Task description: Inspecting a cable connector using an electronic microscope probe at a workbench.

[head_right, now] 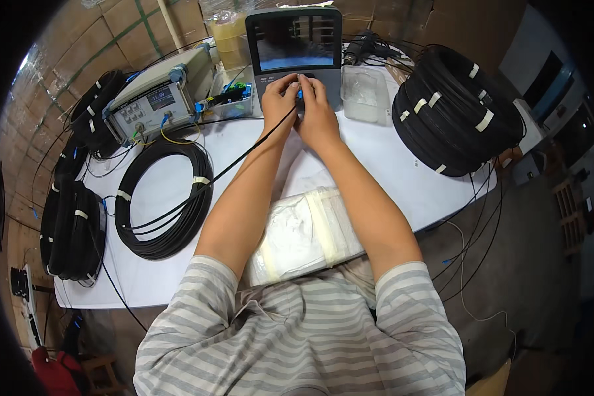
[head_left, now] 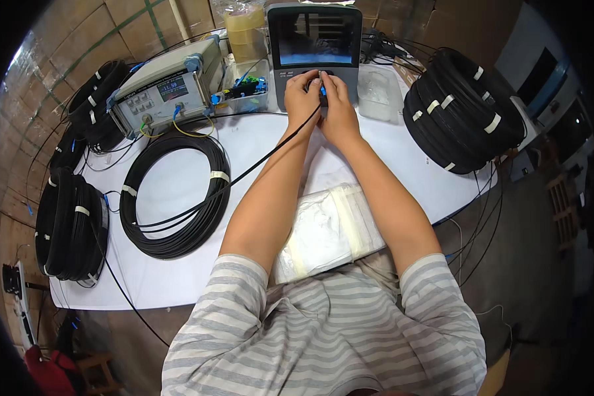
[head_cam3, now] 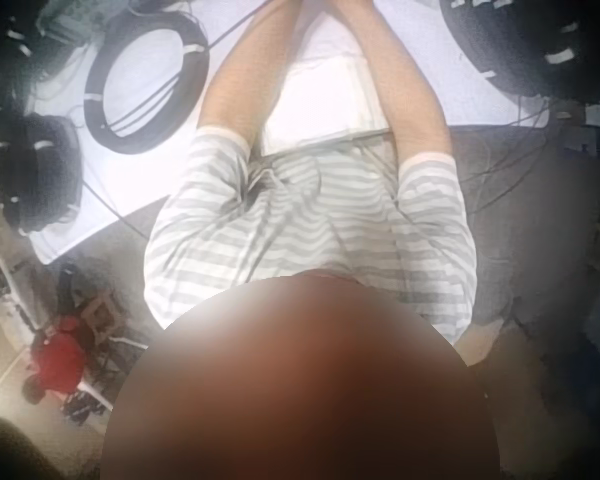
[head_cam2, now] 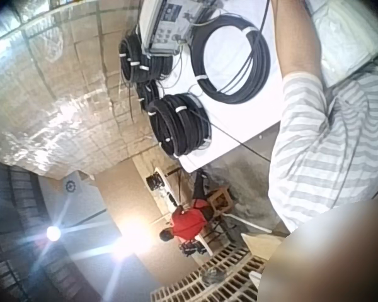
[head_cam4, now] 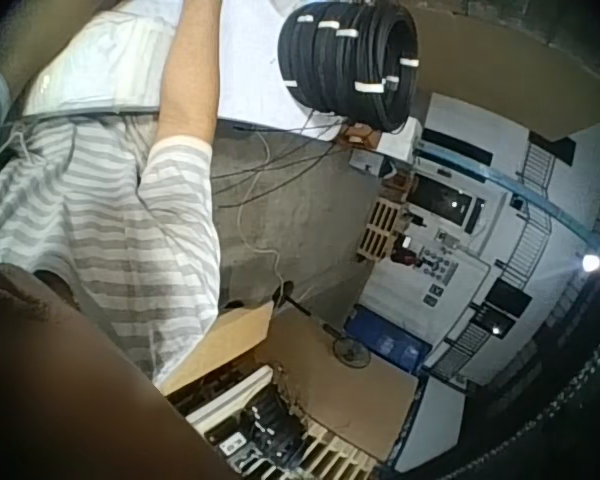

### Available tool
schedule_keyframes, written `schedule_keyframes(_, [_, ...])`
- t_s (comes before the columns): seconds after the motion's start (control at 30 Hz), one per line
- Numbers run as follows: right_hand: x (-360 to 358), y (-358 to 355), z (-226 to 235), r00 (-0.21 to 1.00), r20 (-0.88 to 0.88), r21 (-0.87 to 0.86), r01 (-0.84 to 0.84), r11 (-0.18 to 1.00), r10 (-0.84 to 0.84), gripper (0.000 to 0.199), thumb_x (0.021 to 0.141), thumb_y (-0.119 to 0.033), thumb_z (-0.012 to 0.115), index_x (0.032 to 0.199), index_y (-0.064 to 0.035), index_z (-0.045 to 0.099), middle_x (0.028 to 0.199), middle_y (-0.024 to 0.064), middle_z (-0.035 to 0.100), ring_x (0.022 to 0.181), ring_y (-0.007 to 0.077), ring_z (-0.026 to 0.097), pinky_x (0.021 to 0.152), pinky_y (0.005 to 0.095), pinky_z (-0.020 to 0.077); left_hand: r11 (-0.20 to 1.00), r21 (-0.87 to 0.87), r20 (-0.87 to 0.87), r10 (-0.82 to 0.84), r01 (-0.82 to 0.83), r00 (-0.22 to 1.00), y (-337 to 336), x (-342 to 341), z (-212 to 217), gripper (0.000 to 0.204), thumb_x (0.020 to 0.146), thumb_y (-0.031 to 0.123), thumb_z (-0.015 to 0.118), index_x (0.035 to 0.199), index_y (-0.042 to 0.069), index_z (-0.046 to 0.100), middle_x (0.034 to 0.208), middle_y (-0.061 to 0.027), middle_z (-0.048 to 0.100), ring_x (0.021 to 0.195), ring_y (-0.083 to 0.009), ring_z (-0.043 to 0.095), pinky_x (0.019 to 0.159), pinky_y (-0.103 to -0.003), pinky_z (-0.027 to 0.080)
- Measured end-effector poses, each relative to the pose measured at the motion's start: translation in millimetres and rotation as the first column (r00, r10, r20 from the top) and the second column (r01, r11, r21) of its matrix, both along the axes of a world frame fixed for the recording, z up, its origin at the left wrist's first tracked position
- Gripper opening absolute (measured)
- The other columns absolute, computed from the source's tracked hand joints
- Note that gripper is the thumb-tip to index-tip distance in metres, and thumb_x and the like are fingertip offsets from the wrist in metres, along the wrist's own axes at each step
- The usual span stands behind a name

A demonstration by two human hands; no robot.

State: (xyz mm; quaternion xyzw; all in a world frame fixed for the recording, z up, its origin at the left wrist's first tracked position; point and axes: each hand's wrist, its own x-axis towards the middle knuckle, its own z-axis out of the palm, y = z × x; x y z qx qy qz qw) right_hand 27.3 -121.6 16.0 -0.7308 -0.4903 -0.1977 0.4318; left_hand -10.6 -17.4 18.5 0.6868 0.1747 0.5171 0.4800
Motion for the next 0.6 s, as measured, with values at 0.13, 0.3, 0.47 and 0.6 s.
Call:
schedule_keyframes(0.13, [2, 0, 4, 1.000, -0.006, -0.014, 0.005, 1.000, -0.005, 0.088, 0.074, -0.003, 0.078, 0.151, -0.0096, 0.038, 0.148, 0.0138, 0.041, 0.122, 0.0418, 0.058, 0.095, 0.0469, 0.0541, 1.000, -0.023, 0.025, -0.015, 0.016, 1.000, -2, 1, 4, 0.024, 0.092, 0.014, 0.067, 0.112, 0.005, 0.075, 0.114, -0.0153, 0.067, 0.109, -0.0280, 0.062, 0.094, -0.036, 0.050])
schedule_keyframes(0.3, [4, 2, 5, 1.000, -0.024, -0.044, 0.015, 0.999, -0.016, 0.088, 0.074, -0.003, 0.078, 0.152, -0.0095, 0.036, 0.149, 0.0142, 0.040, 0.120, 0.0426, 0.059, 0.092, 0.0480, 0.0548, 1.000, 0.006, 0.008, 0.010, -0.011, 1.000, -2, 0, 4, 0.023, 0.092, 0.014, 0.068, 0.111, 0.004, 0.076, 0.114, -0.0154, 0.066, 0.108, -0.0281, 0.063, 0.094, -0.036, 0.050])
schedule_keyframes(0.47, [12, -2, 8, 1.000, 0.009, -0.033, -0.016, 0.999, 0.016, 0.085, 0.074, -0.004, 0.078, 0.149, -0.0085, 0.038, 0.145, 0.0157, 0.043, 0.116, 0.0436, 0.060, 0.090, 0.0487, 0.0550, 0.999, 0.019, 0.010, 0.035, -0.035, 0.999, -5, 2, 4, 0.021, 0.093, 0.014, 0.067, 0.110, 0.005, 0.074, 0.114, -0.0152, 0.066, 0.109, -0.0303, 0.062, 0.094, -0.038, 0.050])
schedule_keyframes(0.6, [20, -5, 11, 1.000, 0.010, -0.101, -0.025, 0.995, 0.027, 0.082, 0.075, -0.006, 0.078, 0.147, -0.0083, 0.039, 0.143, 0.0162, 0.045, 0.115, 0.0436, 0.060, 0.090, 0.0486, 0.0549, 0.999, -0.011, 0.002, 0.043, -0.043, 0.999, -7, 3, 3, 0.021, 0.093, 0.014, 0.066, 0.111, 0.004, 0.072, 0.115, -0.0147, 0.065, 0.109, -0.0313, 0.061, 0.095, -0.039, 0.049])
